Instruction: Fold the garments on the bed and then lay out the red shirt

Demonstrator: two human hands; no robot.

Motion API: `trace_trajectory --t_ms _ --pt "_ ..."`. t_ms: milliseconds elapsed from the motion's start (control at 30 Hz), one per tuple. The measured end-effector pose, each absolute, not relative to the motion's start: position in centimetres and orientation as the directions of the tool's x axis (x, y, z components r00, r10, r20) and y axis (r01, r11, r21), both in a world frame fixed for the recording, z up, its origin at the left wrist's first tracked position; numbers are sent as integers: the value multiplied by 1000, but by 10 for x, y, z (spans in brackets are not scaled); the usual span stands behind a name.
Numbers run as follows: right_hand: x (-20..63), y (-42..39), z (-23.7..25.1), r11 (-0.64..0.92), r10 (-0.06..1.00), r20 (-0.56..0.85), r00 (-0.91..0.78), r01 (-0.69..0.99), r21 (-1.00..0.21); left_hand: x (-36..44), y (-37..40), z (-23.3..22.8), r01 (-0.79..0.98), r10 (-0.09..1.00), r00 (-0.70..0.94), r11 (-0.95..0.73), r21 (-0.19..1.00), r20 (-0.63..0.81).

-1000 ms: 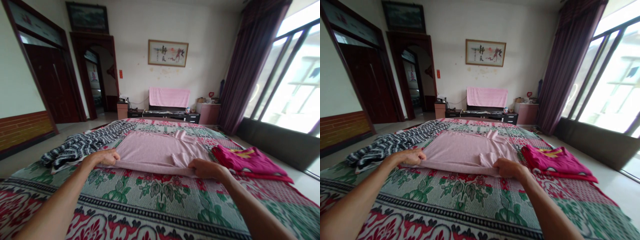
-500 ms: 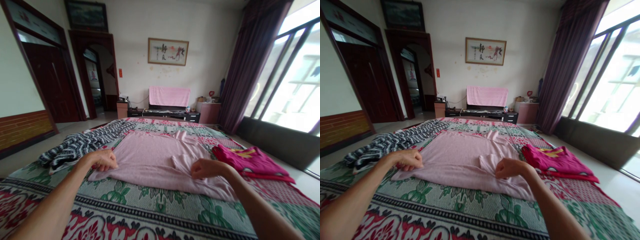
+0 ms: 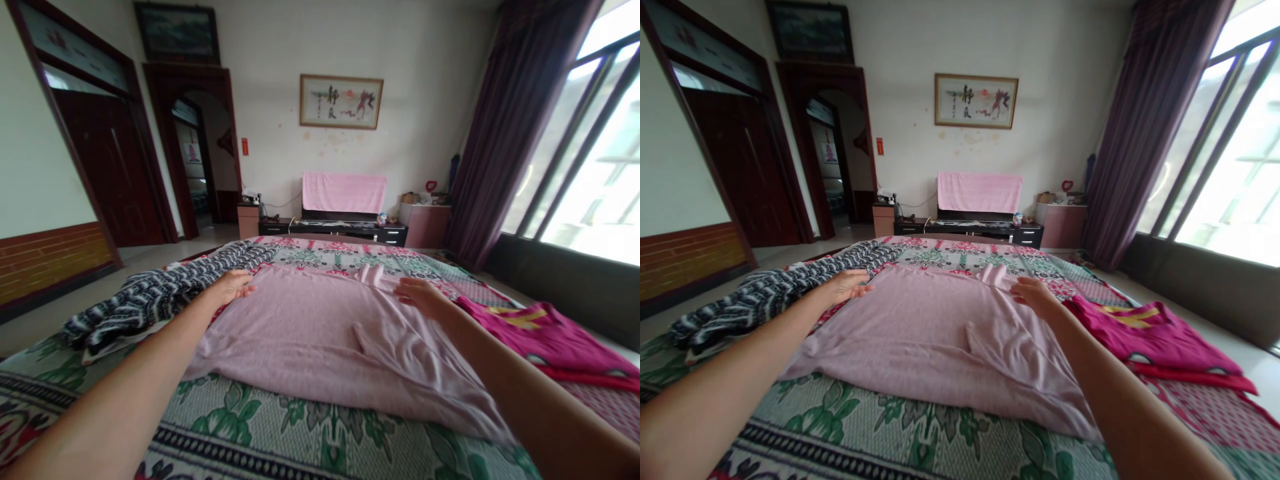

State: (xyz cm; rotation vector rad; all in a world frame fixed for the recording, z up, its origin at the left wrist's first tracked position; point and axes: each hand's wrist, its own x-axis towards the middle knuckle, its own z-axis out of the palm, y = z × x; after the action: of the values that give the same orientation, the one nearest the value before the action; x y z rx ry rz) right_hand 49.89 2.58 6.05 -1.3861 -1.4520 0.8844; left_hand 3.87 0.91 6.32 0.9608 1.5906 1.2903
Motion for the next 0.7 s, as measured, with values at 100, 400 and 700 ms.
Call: trace_trajectory --t_ms 100,400,700 --pt "499 57 53 118 978 160 136 275 -954 47 36 55 -90 909 -373 162 983 -184" --pt "485 106 33 -48 978 -21 207 127 -991 58 77 34 -136 884 -418 170 976 -212" --pt "481 126 17 -10 992 28 124 298 -955 60 80 31 -55 868 -447 214 975 -216"
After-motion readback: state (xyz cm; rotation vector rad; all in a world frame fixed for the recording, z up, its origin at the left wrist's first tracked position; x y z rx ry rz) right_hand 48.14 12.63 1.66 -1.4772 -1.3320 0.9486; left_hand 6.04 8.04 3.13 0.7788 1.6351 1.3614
